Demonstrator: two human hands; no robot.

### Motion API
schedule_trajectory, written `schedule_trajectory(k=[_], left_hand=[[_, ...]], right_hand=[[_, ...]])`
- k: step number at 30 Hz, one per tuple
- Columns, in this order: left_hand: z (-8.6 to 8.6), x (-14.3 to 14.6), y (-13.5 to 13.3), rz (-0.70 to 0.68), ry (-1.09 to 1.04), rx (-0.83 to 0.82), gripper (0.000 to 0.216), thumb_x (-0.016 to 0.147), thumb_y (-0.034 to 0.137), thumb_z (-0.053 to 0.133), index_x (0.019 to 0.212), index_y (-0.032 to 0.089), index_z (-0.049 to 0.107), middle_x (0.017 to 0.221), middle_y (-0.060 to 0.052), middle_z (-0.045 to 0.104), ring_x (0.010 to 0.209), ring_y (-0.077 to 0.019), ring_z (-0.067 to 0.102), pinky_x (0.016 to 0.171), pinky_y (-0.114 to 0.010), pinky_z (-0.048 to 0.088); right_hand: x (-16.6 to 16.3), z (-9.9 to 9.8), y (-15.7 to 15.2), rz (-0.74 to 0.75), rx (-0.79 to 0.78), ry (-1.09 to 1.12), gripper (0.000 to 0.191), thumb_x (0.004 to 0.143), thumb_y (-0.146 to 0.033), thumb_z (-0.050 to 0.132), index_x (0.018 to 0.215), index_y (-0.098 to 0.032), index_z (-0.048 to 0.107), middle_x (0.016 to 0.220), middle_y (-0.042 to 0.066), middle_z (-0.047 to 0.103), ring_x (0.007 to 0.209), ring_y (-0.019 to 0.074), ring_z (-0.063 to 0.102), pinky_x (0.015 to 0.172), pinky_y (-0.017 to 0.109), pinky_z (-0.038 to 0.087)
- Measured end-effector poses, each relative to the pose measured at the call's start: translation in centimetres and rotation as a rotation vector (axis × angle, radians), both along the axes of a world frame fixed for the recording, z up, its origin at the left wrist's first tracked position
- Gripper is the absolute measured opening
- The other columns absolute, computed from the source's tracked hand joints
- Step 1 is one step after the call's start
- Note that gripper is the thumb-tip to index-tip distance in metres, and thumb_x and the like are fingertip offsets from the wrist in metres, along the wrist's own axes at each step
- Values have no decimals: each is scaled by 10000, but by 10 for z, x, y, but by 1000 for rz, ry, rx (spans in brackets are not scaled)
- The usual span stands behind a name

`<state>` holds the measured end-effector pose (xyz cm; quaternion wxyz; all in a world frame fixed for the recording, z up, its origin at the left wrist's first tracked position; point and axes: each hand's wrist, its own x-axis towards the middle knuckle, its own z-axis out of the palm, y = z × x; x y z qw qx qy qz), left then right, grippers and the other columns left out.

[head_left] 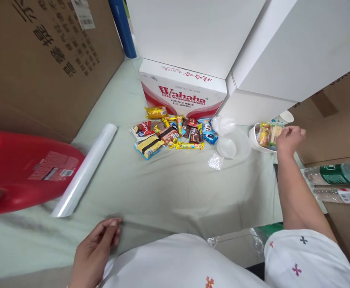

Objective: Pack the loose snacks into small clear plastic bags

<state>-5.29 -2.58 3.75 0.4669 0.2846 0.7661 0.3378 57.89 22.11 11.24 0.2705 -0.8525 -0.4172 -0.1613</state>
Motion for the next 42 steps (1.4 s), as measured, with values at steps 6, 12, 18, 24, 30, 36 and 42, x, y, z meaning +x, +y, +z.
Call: schedule_trajectory(k=[6, 12, 18, 24, 30, 36, 42], left_hand=[[7, 20, 19, -145, -57, 6, 640, 625, 769, 733, 877, 181, 702, 654, 2, 623, 551, -135, 505, 498, -245, 424], [13, 15, 0, -170, 3, 16, 649, 639, 803, 699, 858, 193, 694, 646, 6, 625, 571, -152, 518, 532, -261, 438], [9, -5, -21, -29, 52, -11, 736, 570, 845, 709, 899, 186, 717, 623, 14, 609, 591, -163, 531, 564, -270, 454], [4, 3, -6, -63, 21, 44, 651, 667, 769, 697, 940, 178, 715, 636, 10, 603, 568, -151, 491, 520, -257, 405], [12, 47, 37, -332, -99, 240, 434, 828, 593, 649, 941, 179, 713, 738, -9, 629, 636, -140, 515, 577, -244, 412], [13, 112, 79, -448, -498, 234, 463, 803, 627, 667, 864, 171, 624, 631, 43, 526, 525, -101, 455, 514, -231, 353], [6, 125, 84, -438, -569, 272, 450, 813, 605, 668, 777, 159, 618, 632, 30, 553, 511, -85, 431, 533, -237, 355]], right_hand=[[-89, 10, 28, 711, -171, -37, 208, 917, -257, 573, 1010, -173, 738, 963, 90, 673, 936, 231, 587, 903, 365, 454], [-152, -2, 88, 665, -592, -158, 230, 862, -252, 670, 1062, -200, 769, 1124, 126, 634, 1092, 294, 522, 904, 390, 459], [-166, 15, 81, 712, -595, -199, 415, 867, -219, 627, 1268, -149, 705, 1153, 150, 664, 1001, 273, 599, 890, 351, 442], [-217, 3, -49, 853, -747, -134, 290, 1012, -375, 485, 980, -209, 721, 862, 78, 707, 757, 218, 640, 658, 292, 377], [-243, -66, -121, 633, -710, -37, 214, 1001, -216, 484, 1019, -142, 683, 996, 135, 686, 790, 212, 648, 649, 287, 399], [-285, -82, -172, 1086, -183, 264, 252, 1024, -250, 468, 1076, -205, 710, 1037, 88, 696, 961, 200, 664, 864, 316, 529], [-329, -75, -190, 1199, -242, 763, 240, 983, -337, 569, 1127, -238, 733, 1061, 84, 718, 942, 208, 675, 845, 334, 551]])
